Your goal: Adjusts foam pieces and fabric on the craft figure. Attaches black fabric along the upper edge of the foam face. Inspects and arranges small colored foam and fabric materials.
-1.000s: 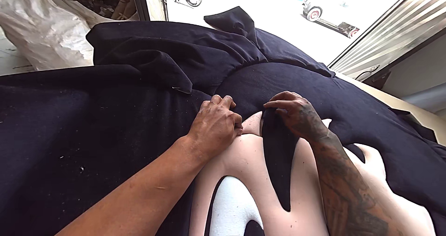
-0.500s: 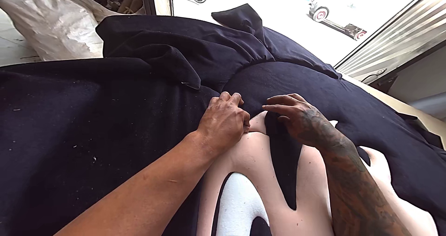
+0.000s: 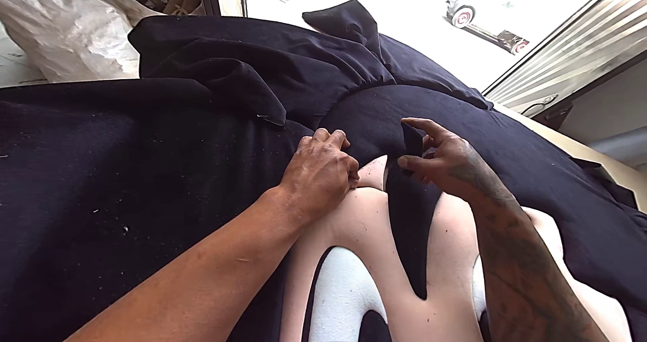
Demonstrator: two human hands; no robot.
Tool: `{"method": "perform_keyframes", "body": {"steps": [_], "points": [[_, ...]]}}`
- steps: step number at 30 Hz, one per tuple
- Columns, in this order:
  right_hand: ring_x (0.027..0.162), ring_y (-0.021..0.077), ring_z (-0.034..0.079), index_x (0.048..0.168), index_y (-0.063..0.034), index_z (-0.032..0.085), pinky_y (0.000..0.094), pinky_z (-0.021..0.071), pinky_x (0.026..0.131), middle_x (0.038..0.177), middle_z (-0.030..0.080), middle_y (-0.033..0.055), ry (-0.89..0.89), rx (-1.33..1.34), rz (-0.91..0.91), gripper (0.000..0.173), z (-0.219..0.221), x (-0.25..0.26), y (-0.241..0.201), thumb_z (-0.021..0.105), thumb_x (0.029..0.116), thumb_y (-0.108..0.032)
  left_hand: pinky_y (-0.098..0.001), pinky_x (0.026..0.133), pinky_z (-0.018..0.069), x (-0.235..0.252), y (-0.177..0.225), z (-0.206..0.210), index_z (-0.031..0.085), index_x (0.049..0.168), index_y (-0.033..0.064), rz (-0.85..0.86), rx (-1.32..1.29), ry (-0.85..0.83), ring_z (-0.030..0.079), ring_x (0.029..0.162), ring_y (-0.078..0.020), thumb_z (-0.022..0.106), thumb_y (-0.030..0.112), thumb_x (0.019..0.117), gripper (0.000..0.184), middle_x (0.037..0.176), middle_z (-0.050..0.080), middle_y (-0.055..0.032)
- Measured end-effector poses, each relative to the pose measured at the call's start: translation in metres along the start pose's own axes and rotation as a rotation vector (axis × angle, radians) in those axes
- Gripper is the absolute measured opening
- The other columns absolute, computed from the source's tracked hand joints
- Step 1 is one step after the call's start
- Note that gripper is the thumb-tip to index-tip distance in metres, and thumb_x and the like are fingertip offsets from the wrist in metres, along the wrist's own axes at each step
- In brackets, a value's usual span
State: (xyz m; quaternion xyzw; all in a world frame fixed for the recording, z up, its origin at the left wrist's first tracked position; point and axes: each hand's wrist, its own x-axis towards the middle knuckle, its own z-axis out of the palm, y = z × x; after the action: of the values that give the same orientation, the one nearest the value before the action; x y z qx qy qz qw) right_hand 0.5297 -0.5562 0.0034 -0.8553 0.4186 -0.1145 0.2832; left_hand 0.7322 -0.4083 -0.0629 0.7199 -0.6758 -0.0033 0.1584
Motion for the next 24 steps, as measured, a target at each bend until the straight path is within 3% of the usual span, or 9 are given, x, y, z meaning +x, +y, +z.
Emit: {"method": "perform_keyframes", "body": {"steps": [3, 7, 11, 12, 13, 14, 16, 20, 24], "points": [[0.055, 0.0268, 0.071, 0.139, -0.0215, 0.057, 0.0424, 0.0637, 0.050, 0.082, 0.072, 0.0139, -0.038, 0.145, 0.210, 0.051, 0.012, 0.001, -0.004, 0.078, 0.0929, -0.024, -0.0417, 0.091, 0.0447, 0.000, 0.000, 0.000, 0.078, 0.094, 0.0408, -0.003, 0.003, 0.000, 0.055, 0.116, -0.0194, 0.065, 0.052, 0.0937, 0.017, 0.133, 0.061, 0.0055], [0.049, 0.0185, 0.068, 0.131, -0.0124, 0.064, 0.0387, 0.0604, 0.048, 0.067, 0.072, 0.0059, -0.046, -0.182, 0.282, 0.046, 0.019, 0.002, -0.008, 0.059, 0.1025, -0.048, -0.0412, 0.091, 0.0440, 0.000, 0.000, 0.000, 0.078, 0.094, 0.0413, -0.008, 0.006, 0.000, 0.055, 0.115, -0.0189, 0.064, 0.052, 0.0937, 0.018, 0.133, 0.061, 0.0059], [0.058, 0.0208, 0.069, 0.076, -0.0170, 0.070, 0.0499, 0.0541, 0.057, 0.062, 0.070, 0.0013, -0.067, -0.547, 0.243, 0.059, 0.014, -0.005, -0.017, 0.036, 0.1078, -0.054, -0.0415, 0.091, 0.0439, -0.001, 0.000, 0.000, 0.078, 0.094, 0.0407, -0.009, 0.006, -0.001, 0.055, 0.115, -0.0190, 0.064, 0.052, 0.0940, 0.018, 0.134, 0.060, 0.0054], [0.063, 0.0224, 0.070, 0.075, -0.0193, 0.070, 0.0530, 0.0530, 0.059, 0.065, 0.071, 0.0012, -0.050, -0.608, 0.218, 0.057, 0.010, -0.007, -0.015, 0.038, 0.1070, -0.053, -0.0416, 0.091, 0.0439, -0.001, 0.001, 0.000, 0.078, 0.094, 0.0404, -0.010, 0.006, -0.001, 0.055, 0.115, -0.0191, 0.064, 0.052, 0.0939, 0.018, 0.134, 0.060, 0.0053], [0.070, 0.0244, 0.071, 0.089, -0.0233, 0.076, 0.0556, 0.0530, 0.062, 0.073, 0.073, 0.0015, -0.036, -0.640, 0.167, 0.044, 0.005, -0.009, -0.013, 0.045, 0.1052, -0.050, -0.0416, 0.091, 0.0438, -0.001, 0.001, -0.001, 0.078, 0.094, 0.0402, -0.011, 0.004, -0.006, 0.054, 0.116, -0.0192, 0.064, 0.052, 0.0939, 0.018, 0.134, 0.060, 0.0051], [0.080, 0.0260, 0.071, 0.115, -0.0277, 0.077, 0.0574, 0.0545, 0.068, 0.085, 0.075, 0.0024, -0.047, -0.651, 0.096, 0.033, -0.001, -0.011, -0.011, 0.053, 0.1023, -0.046, -0.0417, 0.092, 0.0438, 0.000, 0.001, -0.001, 0.078, 0.094, 0.0400, -0.010, 0.002, -0.010, 0.054, 0.116, -0.0194, 0.064, 0.052, 0.0940, 0.019, 0.134, 0.060, 0.0048], [0.088, 0.0223, 0.070, 0.147, -0.0342, 0.057, 0.0543, 0.0572, 0.077, 0.105, 0.074, 0.0013, -0.117, -0.632, -0.069, 0.053, -0.007, -0.010, -0.004, 0.067, 0.0959, -0.040, -0.0416, 0.092, 0.0436, 0.000, 0.001, -0.002, 0.078, 0.095, 0.0399, -0.011, -0.003, -0.012, 0.054, 0.116, -0.0194, 0.064, 0.052, 0.0939, 0.018, 0.134, 0.060, 0.0046], [0.081, 0.0143, 0.065, 0.135, -0.0340, 0.069, 0.0437, 0.0561, 0.074, 0.105, 0.070, -0.0012, -0.152, -0.542, -0.219, 0.044, 0.003, -0.003, 0.006, 0.075, 0.0915, -0.034, -0.0418, 0.091, 0.0436, -0.001, 0.001, -0.002, 0.078, 0.095, 0.0394, -0.009, -0.005, -0.009, 0.054, 0.116, -0.0199, 0.064, 0.052, 0.0941, 0.019, 0.134, 0.060, 0.0039], [0.099, 0.0142, 0.066, 0.124, -0.0425, 0.074, 0.0469, 0.0554, 0.081, 0.107, 0.071, -0.0074, -0.152, -0.613, -0.194, 0.035, 0.005, -0.003, 0.004, 0.077, 0.0894, -0.037, -0.0420, 0.091, 0.0443, 0.000, 0.001, -0.001, 0.078, 0.094, 0.0389, -0.002, -0.006, -0.004, 0.055, 0.115, -0.0197, 0.064, 0.052, 0.0938, 0.019, 0.133, 0.060, 0.0043]]}}
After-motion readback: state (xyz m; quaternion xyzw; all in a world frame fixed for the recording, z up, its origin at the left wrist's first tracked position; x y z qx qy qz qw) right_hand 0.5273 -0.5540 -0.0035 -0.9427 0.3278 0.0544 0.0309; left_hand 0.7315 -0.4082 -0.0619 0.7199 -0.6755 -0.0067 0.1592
